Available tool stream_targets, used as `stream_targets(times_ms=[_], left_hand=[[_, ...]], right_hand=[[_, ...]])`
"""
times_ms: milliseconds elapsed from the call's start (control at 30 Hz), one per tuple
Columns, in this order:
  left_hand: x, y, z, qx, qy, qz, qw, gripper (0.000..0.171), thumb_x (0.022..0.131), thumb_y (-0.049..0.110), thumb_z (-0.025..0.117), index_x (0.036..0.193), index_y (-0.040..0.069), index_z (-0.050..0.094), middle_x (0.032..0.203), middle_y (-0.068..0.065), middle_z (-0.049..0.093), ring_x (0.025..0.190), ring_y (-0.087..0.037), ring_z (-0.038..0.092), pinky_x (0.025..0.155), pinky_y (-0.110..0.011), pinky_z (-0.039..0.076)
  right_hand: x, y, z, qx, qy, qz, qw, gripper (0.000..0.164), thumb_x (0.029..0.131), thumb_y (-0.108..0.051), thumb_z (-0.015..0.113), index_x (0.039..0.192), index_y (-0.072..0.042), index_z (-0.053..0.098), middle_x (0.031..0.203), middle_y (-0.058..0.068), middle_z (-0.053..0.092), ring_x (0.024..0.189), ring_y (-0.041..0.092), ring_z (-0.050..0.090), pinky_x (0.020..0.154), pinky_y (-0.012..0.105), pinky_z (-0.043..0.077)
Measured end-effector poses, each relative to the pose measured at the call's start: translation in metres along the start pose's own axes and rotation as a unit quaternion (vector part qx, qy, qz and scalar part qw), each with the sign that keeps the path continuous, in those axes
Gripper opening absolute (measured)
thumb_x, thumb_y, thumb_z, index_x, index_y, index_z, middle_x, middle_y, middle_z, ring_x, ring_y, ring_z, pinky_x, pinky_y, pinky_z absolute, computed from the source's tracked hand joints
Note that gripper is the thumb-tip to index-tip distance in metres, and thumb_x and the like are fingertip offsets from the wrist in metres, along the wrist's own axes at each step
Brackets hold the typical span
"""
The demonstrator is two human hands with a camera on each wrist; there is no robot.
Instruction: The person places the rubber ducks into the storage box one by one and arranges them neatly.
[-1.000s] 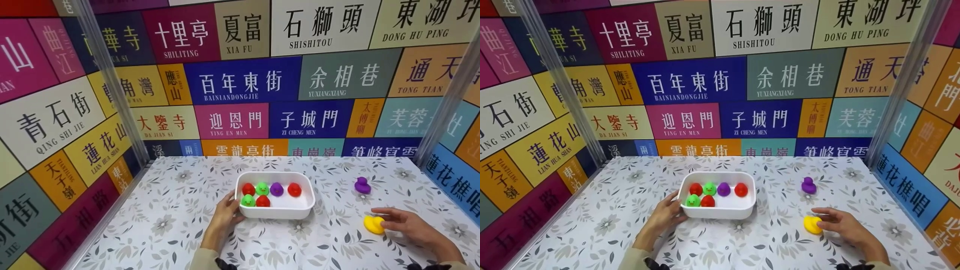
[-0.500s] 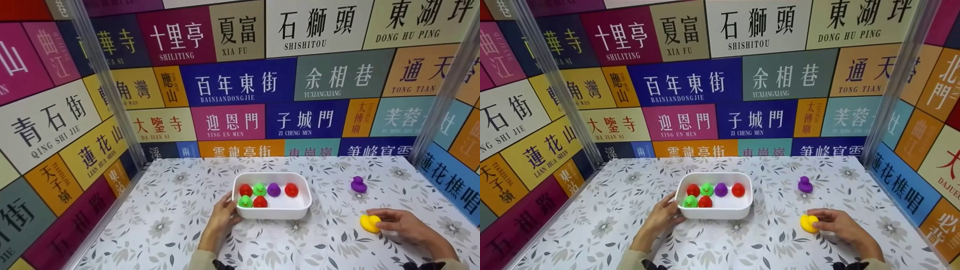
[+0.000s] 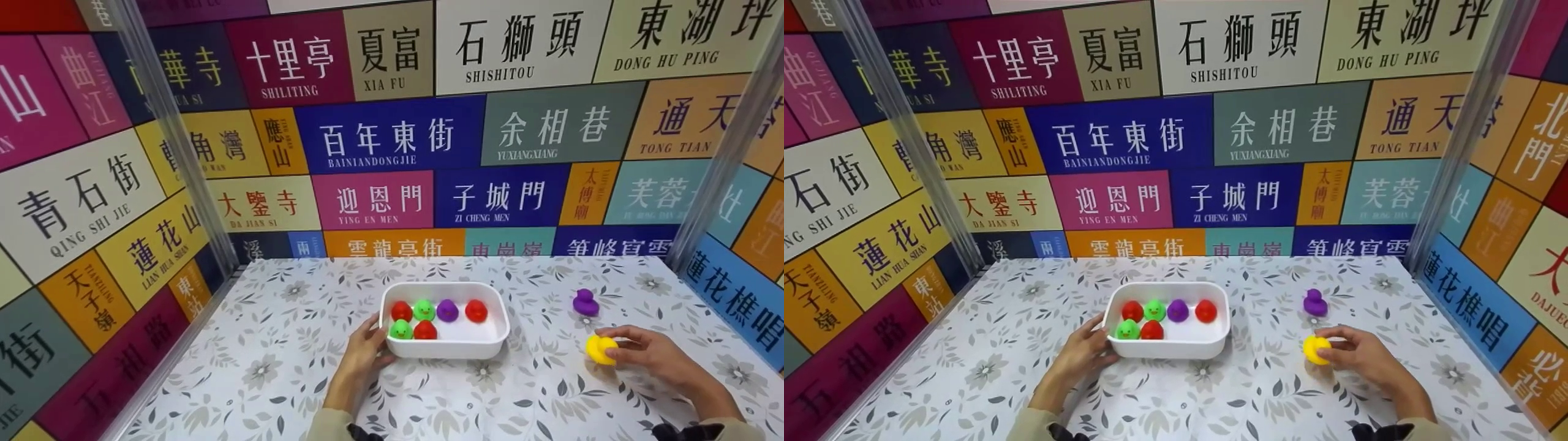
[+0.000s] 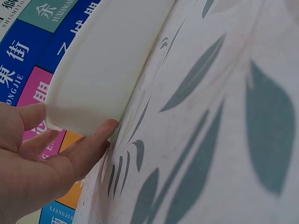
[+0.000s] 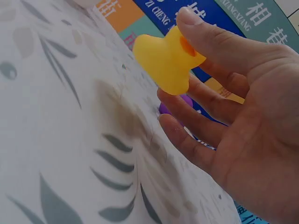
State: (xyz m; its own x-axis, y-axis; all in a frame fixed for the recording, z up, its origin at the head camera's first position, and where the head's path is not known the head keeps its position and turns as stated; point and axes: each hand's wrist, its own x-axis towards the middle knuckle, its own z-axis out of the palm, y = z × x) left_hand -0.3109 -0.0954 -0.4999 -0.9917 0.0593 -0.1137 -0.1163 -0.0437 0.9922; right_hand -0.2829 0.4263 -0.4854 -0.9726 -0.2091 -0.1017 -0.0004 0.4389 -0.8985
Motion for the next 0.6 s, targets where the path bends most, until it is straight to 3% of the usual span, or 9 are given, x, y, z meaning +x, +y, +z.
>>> stream_targets(times_ms=[200,433,600], left_hand=[[0.0,-0.001,0.0,-0.014,0.0,-0.011,0.9998,0.054,0.106,0.019,0.046,0.157,0.006,0.03,0.151,-0.03,0.044,0.132,-0.041,0.055,0.093,-0.042,0.059],[0.0,0.001,-0.001,-0.013,0.003,-0.021,0.9997,0.055,0.106,0.022,0.047,0.157,0.009,0.031,0.153,-0.028,0.042,0.134,-0.041,0.053,0.095,-0.042,0.058],[0.0,0.001,-0.001,-0.012,0.005,-0.028,0.9995,0.054,0.106,0.021,0.047,0.157,0.011,0.032,0.152,-0.027,0.044,0.134,-0.04,0.053,0.095,-0.04,0.058]], right_hand=[[0.001,-0.017,0.009,-0.01,0.03,0.013,0.999,0.043,0.095,-0.033,0.069,0.129,-0.008,0.062,0.12,-0.025,0.063,0.101,-0.01,0.059,0.089,0.018,0.054],[0.007,-0.03,0.019,-0.033,0.053,0.032,0.998,0.06,0.093,-0.043,0.068,0.141,-0.009,0.055,0.132,-0.001,0.064,0.102,-0.001,0.062,0.092,0.024,0.055],[0.012,-0.037,0.024,-0.026,0.069,0.057,0.996,0.069,0.093,-0.047,0.068,0.145,-0.004,0.051,0.124,-0.002,0.068,0.097,0.009,0.068,0.093,0.03,0.057]])
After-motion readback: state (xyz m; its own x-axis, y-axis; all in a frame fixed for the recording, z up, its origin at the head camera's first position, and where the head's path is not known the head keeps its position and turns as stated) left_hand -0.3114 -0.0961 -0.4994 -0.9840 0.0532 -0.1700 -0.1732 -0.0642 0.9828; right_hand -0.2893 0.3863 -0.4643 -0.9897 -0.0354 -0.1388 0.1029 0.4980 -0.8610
